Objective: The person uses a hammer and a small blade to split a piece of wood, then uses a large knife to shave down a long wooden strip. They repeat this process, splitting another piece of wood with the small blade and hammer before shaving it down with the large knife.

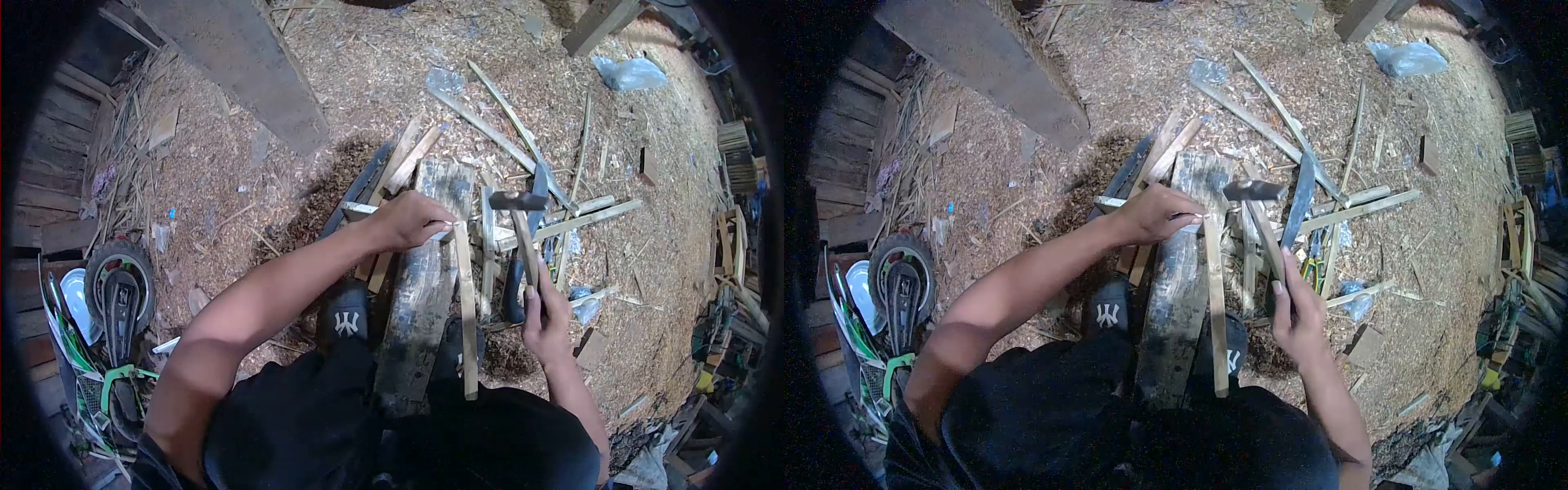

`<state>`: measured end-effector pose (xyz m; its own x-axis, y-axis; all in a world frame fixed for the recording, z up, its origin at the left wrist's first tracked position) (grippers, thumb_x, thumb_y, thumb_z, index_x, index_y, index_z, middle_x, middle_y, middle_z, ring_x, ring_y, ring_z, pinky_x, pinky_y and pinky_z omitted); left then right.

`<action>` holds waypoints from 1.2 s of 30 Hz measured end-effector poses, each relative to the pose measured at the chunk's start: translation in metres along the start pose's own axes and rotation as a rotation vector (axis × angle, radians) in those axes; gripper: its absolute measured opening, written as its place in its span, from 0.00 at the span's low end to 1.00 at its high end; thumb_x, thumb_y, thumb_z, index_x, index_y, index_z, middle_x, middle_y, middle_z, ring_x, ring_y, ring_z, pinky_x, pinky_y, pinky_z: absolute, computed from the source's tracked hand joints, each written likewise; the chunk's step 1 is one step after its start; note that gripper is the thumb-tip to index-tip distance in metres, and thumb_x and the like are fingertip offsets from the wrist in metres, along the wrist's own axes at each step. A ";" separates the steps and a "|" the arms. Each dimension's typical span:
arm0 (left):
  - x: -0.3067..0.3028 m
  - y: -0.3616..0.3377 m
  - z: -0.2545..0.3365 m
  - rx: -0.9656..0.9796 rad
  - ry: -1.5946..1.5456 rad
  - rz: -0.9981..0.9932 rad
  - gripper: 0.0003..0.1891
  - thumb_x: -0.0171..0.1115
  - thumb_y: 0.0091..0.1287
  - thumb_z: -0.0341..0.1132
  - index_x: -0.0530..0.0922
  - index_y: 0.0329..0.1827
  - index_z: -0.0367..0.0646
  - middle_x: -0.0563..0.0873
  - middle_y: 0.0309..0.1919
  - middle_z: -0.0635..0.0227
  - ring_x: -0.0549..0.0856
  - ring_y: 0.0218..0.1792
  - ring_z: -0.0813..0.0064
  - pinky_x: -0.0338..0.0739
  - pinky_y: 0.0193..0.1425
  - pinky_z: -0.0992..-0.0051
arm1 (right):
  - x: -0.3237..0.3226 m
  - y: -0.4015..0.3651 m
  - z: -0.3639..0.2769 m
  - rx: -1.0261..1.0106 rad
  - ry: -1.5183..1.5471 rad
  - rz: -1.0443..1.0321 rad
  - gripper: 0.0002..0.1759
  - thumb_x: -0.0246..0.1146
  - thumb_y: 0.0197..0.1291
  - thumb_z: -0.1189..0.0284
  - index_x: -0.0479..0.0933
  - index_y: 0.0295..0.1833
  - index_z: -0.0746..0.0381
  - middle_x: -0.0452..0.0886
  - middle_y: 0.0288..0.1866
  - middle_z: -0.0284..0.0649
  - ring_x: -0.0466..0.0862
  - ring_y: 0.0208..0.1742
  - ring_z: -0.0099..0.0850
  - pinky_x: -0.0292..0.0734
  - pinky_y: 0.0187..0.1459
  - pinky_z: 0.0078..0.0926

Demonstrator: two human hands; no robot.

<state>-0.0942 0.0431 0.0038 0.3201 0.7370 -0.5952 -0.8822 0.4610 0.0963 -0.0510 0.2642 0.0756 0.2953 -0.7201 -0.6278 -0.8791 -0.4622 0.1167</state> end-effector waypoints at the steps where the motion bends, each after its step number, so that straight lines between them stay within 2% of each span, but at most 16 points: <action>1: 0.000 0.001 0.000 -0.007 0.007 -0.019 0.10 0.67 0.67 0.29 0.86 0.50 0.39 0.90 0.44 0.53 0.90 0.45 0.54 0.84 0.51 0.63 | 0.005 0.000 -0.005 -0.125 -0.069 -0.014 0.29 0.58 0.69 0.82 0.70 0.75 0.62 0.87 0.46 0.54 0.87 0.32 0.40 0.83 0.38 0.38; 2: 0.000 0.003 0.000 -0.011 0.015 -0.037 0.11 0.67 0.68 0.29 0.86 0.51 0.39 0.90 0.44 0.52 0.90 0.45 0.54 0.84 0.51 0.63 | 0.007 -0.001 -0.013 -0.251 -0.140 -0.027 0.29 0.58 0.70 0.82 0.69 0.76 0.62 0.86 0.43 0.53 0.86 0.31 0.38 0.83 0.37 0.38; 3: 0.003 0.004 -0.002 -0.051 0.063 -0.103 0.11 0.67 0.68 0.30 0.86 0.51 0.39 0.90 0.45 0.52 0.90 0.46 0.54 0.84 0.51 0.63 | 0.020 -0.004 0.010 0.006 -0.301 -0.280 0.28 0.58 0.70 0.81 0.70 0.75 0.62 0.87 0.43 0.53 0.87 0.33 0.39 0.85 0.40 0.37; 7: -0.001 0.001 -0.002 0.003 -0.024 0.012 0.09 0.66 0.69 0.34 0.87 0.48 0.43 0.89 0.41 0.54 0.87 0.44 0.49 0.81 0.49 0.59 | -0.007 0.002 0.001 0.017 -0.085 -0.035 0.29 0.59 0.68 0.82 0.71 0.75 0.61 0.86 0.43 0.56 0.88 0.38 0.48 0.84 0.46 0.38; 12: -0.004 0.003 0.002 0.002 -0.008 0.033 0.10 0.66 0.69 0.34 0.87 0.50 0.43 0.89 0.42 0.54 0.88 0.46 0.50 0.82 0.52 0.61 | 0.000 0.007 -0.001 0.008 -0.150 -0.108 0.30 0.60 0.67 0.83 0.71 0.74 0.61 0.86 0.46 0.59 0.89 0.43 0.49 0.83 0.48 0.39; 14: -0.007 0.000 0.003 -0.003 -0.009 0.052 0.10 0.67 0.69 0.34 0.86 0.50 0.43 0.89 0.43 0.55 0.88 0.47 0.51 0.82 0.52 0.61 | 0.002 0.004 -0.006 -0.007 -0.110 -0.104 0.29 0.58 0.69 0.82 0.70 0.75 0.60 0.85 0.40 0.57 0.86 0.34 0.46 0.80 0.40 0.34; 16: -0.007 0.000 -0.001 -0.038 -0.020 0.036 0.11 0.71 0.66 0.32 0.87 0.50 0.42 0.91 0.45 0.56 0.90 0.47 0.56 0.84 0.52 0.63 | -0.002 0.005 -0.014 -0.077 -0.088 -0.027 0.29 0.59 0.68 0.81 0.71 0.75 0.59 0.85 0.44 0.59 0.88 0.38 0.49 0.81 0.42 0.36; 18: -0.006 0.003 -0.002 -0.053 0.005 0.024 0.11 0.71 0.66 0.33 0.87 0.49 0.42 0.90 0.44 0.56 0.90 0.46 0.56 0.83 0.52 0.63 | 0.016 0.004 0.003 0.135 -0.283 -0.319 0.28 0.59 0.68 0.81 0.70 0.74 0.64 0.86 0.47 0.60 0.89 0.41 0.50 0.81 0.44 0.37; 20: -0.007 0.006 -0.006 -0.066 0.035 0.011 0.10 0.72 0.65 0.33 0.87 0.48 0.43 0.90 0.44 0.56 0.90 0.46 0.55 0.83 0.52 0.63 | 0.013 0.008 0.009 0.130 -0.196 -0.307 0.27 0.59 0.69 0.81 0.71 0.74 0.65 0.85 0.47 0.61 0.89 0.42 0.50 0.81 0.44 0.38; 22: -0.005 0.003 -0.008 -0.108 0.072 -0.018 0.11 0.72 0.64 0.32 0.86 0.48 0.43 0.90 0.43 0.56 0.89 0.46 0.55 0.83 0.53 0.63 | -0.011 0.011 -0.012 -0.032 -0.098 -0.064 0.31 0.59 0.69 0.79 0.69 0.77 0.54 0.86 0.46 0.61 0.89 0.39 0.48 0.84 0.43 0.45; 24: -0.002 0.002 -0.010 -0.108 0.070 -0.058 0.12 0.72 0.63 0.31 0.85 0.49 0.42 0.90 0.43 0.55 0.89 0.47 0.54 0.83 0.54 0.63 | -0.014 0.009 -0.018 -0.034 -0.083 -0.008 0.30 0.59 0.69 0.79 0.70 0.77 0.53 0.86 0.46 0.61 0.89 0.39 0.50 0.84 0.43 0.46; 26: 0.004 0.006 -0.008 -0.088 0.078 -0.097 0.13 0.72 0.63 0.31 0.85 0.50 0.41 0.89 0.42 0.54 0.89 0.47 0.53 0.83 0.54 0.62 | 0.018 0.004 0.004 0.149 -0.261 -0.379 0.31 0.59 0.68 0.83 0.70 0.76 0.59 0.86 0.49 0.60 0.89 0.43 0.51 0.84 0.46 0.43; 28: 0.003 0.005 0.013 0.105 0.227 -0.047 0.14 0.72 0.63 0.32 0.84 0.50 0.38 0.89 0.43 0.52 0.88 0.47 0.51 0.83 0.54 0.61 | 0.018 0.008 -0.002 0.085 -0.231 -0.344 0.31 0.59 0.67 0.83 0.69 0.76 0.59 0.85 0.49 0.61 0.88 0.43 0.54 0.84 0.45 0.44; 30: 0.010 0.002 -0.001 0.049 0.086 -0.098 0.16 0.73 0.62 0.33 0.84 0.50 0.36 0.89 0.43 0.51 0.88 0.47 0.50 0.82 0.55 0.59 | -0.004 0.002 -0.017 -0.062 -0.065 -0.014 0.32 0.60 0.67 0.82 0.69 0.76 0.58 0.85 0.47 0.61 0.88 0.41 0.54 0.84 0.43 0.45; 32: 0.014 0.003 -0.022 -0.070 0.162 -0.104 0.17 0.74 0.61 0.33 0.84 0.51 0.36 0.89 0.44 0.50 0.88 0.47 0.50 0.82 0.54 0.58 | 0.001 0.003 -0.024 -0.245 -0.102 -0.010 0.31 0.60 0.67 0.82 0.70 0.76 0.58 0.86 0.45 0.58 0.88 0.39 0.52 0.85 0.42 0.44; 36: 0.017 0.004 -0.030 -0.158 0.245 -0.155 0.16 0.75 0.61 0.39 0.87 0.46 0.37 0.89 0.38 0.49 0.89 0.41 0.48 0.82 0.49 0.57 | 0.012 0.001 -0.005 0.051 -0.085 -0.175 0.25 0.58 0.70 0.80 0.74 0.72 0.61 0.84 0.57 0.60 0.89 0.50 0.51 0.84 0.53 0.39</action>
<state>-0.1028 0.0427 -0.0304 0.3793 0.5141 -0.7693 -0.8782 0.4618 -0.1244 -0.0466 0.2520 0.0724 0.4143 -0.5843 -0.6979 -0.8357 -0.5479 -0.0374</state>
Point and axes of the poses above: each hand's wrist, its own y-axis towards the middle knuckle, its own x-axis out of the palm, z = x × y, the point moved 10 cm from there along y, towards the middle knuckle
